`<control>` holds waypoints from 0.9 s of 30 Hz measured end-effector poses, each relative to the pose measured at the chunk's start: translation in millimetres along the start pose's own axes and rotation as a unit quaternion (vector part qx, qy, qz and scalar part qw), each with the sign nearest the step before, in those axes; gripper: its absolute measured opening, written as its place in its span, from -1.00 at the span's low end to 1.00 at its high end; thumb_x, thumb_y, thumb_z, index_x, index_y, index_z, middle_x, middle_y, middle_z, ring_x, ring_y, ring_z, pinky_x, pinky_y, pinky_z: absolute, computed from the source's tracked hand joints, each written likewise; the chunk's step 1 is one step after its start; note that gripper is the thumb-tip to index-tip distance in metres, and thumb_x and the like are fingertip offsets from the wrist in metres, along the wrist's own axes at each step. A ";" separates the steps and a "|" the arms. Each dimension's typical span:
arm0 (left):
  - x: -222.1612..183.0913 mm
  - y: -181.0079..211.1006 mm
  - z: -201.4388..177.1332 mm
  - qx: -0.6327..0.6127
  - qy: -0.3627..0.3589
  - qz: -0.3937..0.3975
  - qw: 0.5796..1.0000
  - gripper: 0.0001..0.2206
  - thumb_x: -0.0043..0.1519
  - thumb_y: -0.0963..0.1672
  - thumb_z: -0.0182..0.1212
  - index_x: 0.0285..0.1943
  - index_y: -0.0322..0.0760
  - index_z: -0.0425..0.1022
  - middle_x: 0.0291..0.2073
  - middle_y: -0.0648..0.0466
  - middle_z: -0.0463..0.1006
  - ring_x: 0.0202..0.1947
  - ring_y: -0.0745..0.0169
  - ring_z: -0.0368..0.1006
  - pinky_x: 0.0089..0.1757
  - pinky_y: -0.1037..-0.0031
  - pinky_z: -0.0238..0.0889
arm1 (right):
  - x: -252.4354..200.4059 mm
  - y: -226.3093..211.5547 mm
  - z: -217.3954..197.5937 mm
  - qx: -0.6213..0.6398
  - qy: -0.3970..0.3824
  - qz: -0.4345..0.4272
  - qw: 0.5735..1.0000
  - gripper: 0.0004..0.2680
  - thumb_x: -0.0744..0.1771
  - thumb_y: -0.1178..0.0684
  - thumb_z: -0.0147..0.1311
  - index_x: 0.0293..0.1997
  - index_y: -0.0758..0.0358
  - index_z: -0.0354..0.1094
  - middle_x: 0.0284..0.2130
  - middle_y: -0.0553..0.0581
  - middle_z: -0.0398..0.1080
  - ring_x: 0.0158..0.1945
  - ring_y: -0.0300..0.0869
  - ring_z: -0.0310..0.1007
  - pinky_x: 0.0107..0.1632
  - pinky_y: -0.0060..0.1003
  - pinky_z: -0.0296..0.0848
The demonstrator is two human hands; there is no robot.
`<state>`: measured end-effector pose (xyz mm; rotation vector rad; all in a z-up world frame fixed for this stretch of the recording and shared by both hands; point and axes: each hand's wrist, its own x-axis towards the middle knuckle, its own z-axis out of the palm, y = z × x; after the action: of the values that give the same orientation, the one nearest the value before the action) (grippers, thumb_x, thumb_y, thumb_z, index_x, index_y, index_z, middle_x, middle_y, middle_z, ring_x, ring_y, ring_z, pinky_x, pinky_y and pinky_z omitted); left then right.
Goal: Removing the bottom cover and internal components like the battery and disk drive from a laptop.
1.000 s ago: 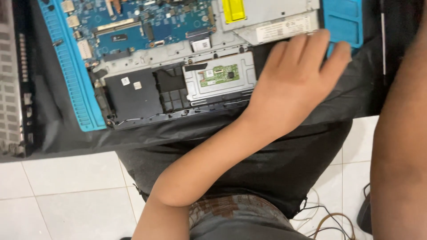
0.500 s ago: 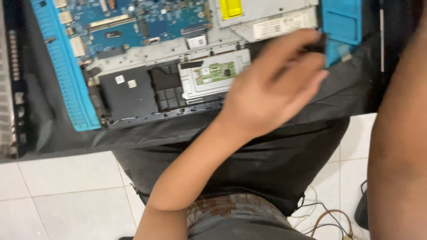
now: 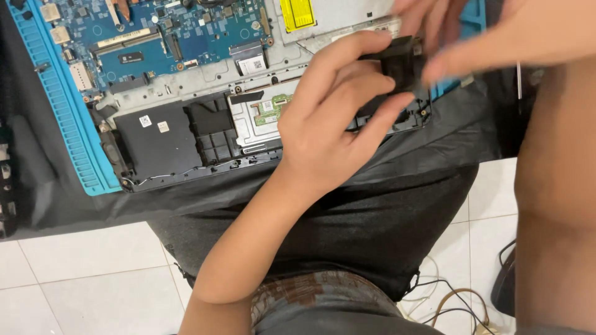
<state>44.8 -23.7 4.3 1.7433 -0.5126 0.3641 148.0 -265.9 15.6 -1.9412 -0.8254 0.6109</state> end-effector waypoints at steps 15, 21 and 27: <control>-22.5 22.3 -25.7 0.303 -0.123 0.121 0.937 -0.79 0.30 -0.22 0.38 0.10 -0.30 0.59 0.20 -0.01 0.50 0.12 -0.02 0.48 0.03 0.30 0.37 | -12.1 9.6 4.5 -0.045 -0.041 0.032 0.998 -0.76 0.21 0.18 0.33 -0.11 0.30 0.41 -0.24 0.07 0.50 -0.16 -0.24 0.53 -0.03 -0.34 0.53; -48.5 16.8 -29.7 0.378 -0.220 0.096 0.894 -0.66 0.34 -0.10 0.35 0.25 -0.33 0.55 0.30 -0.03 0.46 0.21 -0.03 0.42 0.10 0.18 0.27 | -12.4 8.2 7.9 -0.054 -0.081 0.094 0.991 -0.83 0.23 0.09 0.41 -0.25 0.24 0.48 -0.27 -0.02 0.47 -0.22 -0.26 0.47 -0.14 -0.36 0.45; -48.1 15.0 -31.8 0.351 -0.235 0.074 0.903 -0.57 0.34 -0.04 0.32 0.31 -0.41 0.49 0.32 -0.08 0.42 0.22 -0.03 0.41 0.12 0.17 0.25 | -16.1 -21.4 13.8 -0.128 0.008 0.092 0.988 -0.82 0.21 0.17 0.34 -0.16 0.28 0.53 -0.30 0.04 0.55 -0.20 -0.23 0.56 -0.11 -0.36 0.49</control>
<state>-3.1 11.5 -0.1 2.5267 -0.9462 0.2433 121.4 -262.7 29.5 -2.2711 -0.7486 0.6201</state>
